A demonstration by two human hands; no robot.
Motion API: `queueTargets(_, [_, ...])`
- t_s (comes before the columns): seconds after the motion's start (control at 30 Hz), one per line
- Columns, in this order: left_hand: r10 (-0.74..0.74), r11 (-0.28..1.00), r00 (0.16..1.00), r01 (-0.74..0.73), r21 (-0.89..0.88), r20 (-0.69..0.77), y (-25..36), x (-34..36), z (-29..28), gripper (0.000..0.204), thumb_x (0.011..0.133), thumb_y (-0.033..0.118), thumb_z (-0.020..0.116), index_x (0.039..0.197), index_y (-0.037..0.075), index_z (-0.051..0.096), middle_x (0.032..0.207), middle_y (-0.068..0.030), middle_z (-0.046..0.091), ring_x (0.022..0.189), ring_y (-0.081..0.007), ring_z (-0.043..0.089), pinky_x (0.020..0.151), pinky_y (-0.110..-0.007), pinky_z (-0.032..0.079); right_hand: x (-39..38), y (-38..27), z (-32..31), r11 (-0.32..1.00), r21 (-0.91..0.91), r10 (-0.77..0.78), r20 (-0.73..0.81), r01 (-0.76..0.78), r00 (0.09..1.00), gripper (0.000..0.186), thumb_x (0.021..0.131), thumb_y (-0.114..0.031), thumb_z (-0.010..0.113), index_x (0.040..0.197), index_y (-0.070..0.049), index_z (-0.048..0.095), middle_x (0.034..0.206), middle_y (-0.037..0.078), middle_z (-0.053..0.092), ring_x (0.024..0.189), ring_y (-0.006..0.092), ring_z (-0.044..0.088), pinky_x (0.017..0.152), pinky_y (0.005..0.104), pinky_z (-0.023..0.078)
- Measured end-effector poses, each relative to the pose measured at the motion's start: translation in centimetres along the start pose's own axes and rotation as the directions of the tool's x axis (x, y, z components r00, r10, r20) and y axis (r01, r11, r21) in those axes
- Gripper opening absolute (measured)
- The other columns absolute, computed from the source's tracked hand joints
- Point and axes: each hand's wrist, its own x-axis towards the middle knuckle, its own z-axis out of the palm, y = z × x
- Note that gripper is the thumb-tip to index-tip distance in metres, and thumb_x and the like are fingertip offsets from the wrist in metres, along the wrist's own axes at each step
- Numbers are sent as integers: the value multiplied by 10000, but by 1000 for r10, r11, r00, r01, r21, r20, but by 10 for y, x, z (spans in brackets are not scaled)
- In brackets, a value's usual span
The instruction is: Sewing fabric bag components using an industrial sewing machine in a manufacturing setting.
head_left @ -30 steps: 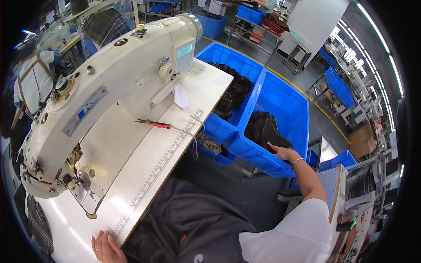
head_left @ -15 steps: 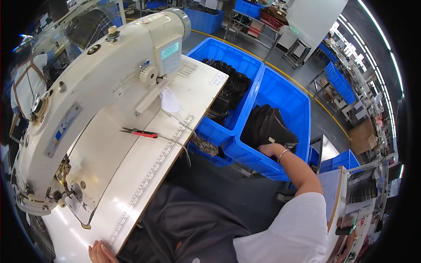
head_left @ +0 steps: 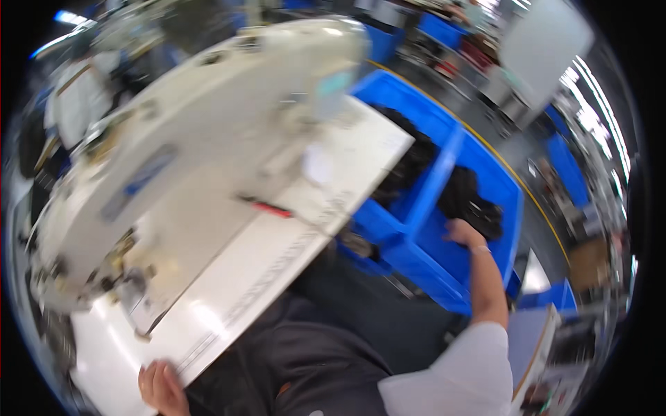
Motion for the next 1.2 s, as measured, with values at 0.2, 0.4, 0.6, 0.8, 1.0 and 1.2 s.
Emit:
queueTargets(0.2, [-265, 948, 960, 276, -159, 89, -11, -1, -12, 106, 781, 59, 755, 885, 60, 735, 871, -95, 715, 851, -269, 697, 791, -387, 553, -35, -115, -64, 782, 232, -212, -775, 579, 596, 132, 958, -72, 583, 921, 44, 632, 763, 95, 617, 689, 157, 560, 672, 288, 482])
queueTargets(0.4, [-431, 901, 902, 429, -65, -32, -78, 5, -44, 150, 841, 90, 713, 987, 77, 744, 943, -114, 726, 915, -292, 697, 788, -372, 558, -100, -299, -101, 574, -396, -746, -613, 717, 259, 132, 918, -132, 624, 825, -39, 620, 715, 151, 562, 651, 381, 557, 587, 453, 422])
queueTargets(0.6, [-730, 683, 663, 717, -139, -166, -244, 5, -59, 182, 927, 116, 639, 1073, 48, 725, 948, -129, 730, 833, -297, 682, 749, -355, 534, -182, -485, -88, -283, -515, -808, -327, 809, -491, 197, 751, -171, 806, 803, -109, 626, 573, 6, 425, 467, 184, 445, 454, 324, 333])
queueTargets(0.8, [-750, 627, 630, 774, 87, -203, -327, -3, -42, 197, 891, 246, 714, 1019, 98, 726, 955, -88, 710, 932, -290, 645, 806, -406, 508, -228, -607, -75, -622, -506, -634, -124, 598, -764, 208, 786, -222, 790, 754, -143, 600, 580, -39, 393, 489, 111, 444, 444, 256, 331])
queueTargets(1.0, [-849, 505, 522, 848, 161, -84, -354, -24, -29, 191, 889, 288, 734, 905, 101, 698, 912, -46, 663, 953, -216, 608, 803, -366, 475, -232, -636, -52, -693, -418, -596, -124, 587, -793, 257, 828, -222, 748, 689, -157, 542, 595, -35, 433, 497, 102, 462, 446, 244, 347])
queueTargets(1.2, [-885, 398, 428, 492, -774, -182, -369, -36, -61, 230, 1037, 243, 554, 980, 41, 647, 918, 52, 621, 829, -35, 509, 770, -208, 419, -223, -636, -40, -699, -295, -626, -187, 651, -757, 256, 816, -220, 757, 691, -153, 544, 588, -20, 435, 491, 123, 494, 433, 270, 374])
